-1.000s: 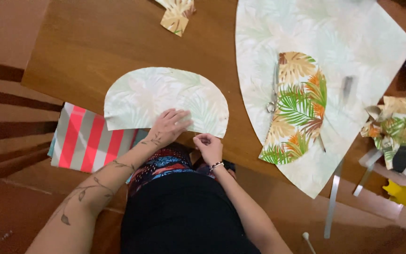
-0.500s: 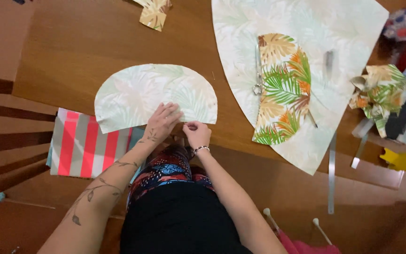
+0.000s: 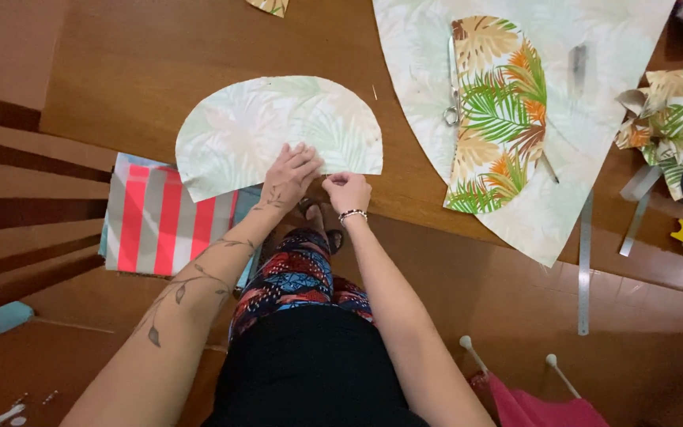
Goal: The person aligns two pieces of patterned fabric on a wooden table and secures them together using straight pins. They smooth the fabric layers, insert pins along the edges, and adjust the pieces to maintain alignment throughout the process.
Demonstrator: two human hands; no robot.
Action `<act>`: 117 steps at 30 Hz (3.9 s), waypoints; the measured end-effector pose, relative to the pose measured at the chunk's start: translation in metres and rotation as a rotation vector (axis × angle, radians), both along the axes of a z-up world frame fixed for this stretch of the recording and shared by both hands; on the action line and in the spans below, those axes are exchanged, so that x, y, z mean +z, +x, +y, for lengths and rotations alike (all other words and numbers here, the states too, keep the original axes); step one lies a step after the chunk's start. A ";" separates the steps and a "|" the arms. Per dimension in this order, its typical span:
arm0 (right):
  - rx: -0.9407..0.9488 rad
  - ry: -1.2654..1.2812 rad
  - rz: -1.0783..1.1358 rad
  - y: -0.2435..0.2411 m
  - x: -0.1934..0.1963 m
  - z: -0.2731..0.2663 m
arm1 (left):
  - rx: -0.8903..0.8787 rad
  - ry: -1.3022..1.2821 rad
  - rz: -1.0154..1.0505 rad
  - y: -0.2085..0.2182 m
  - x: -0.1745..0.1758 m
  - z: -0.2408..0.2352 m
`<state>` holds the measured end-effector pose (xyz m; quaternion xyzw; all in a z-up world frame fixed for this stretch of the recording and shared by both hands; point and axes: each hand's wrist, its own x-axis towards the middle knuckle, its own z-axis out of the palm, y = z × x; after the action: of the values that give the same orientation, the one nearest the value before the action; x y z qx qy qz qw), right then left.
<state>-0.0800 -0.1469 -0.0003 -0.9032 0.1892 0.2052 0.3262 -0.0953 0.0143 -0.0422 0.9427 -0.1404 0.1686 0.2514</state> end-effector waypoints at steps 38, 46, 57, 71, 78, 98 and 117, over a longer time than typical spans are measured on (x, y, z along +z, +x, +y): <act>-0.149 0.015 -0.087 -0.020 0.023 0.024 | -0.047 -0.129 0.045 -0.005 -0.013 -0.002; -0.128 -0.018 -0.160 -0.025 0.007 0.026 | -0.012 -0.219 0.071 -0.008 -0.006 -0.004; -0.048 0.021 -0.307 -0.029 0.010 0.026 | 0.066 -0.437 0.164 -0.007 0.007 -0.004; -0.077 0.085 -0.323 -0.031 0.015 0.028 | 0.085 -0.424 0.157 -0.007 0.030 -0.005; -0.110 0.046 -0.155 -0.022 0.006 0.029 | 0.061 -0.424 0.160 -0.007 0.027 -0.004; -0.259 0.190 -0.244 -0.041 -0.002 -0.025 | -0.137 0.145 0.019 -0.016 0.050 0.001; 0.151 0.296 -0.503 0.011 -0.002 -0.041 | -0.102 0.128 0.060 0.056 0.018 0.045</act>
<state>-0.0690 -0.1877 -0.0028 -0.8797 0.0030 0.0242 0.4748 -0.0389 0.0598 -0.0246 0.9531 -0.1912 0.1182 0.2027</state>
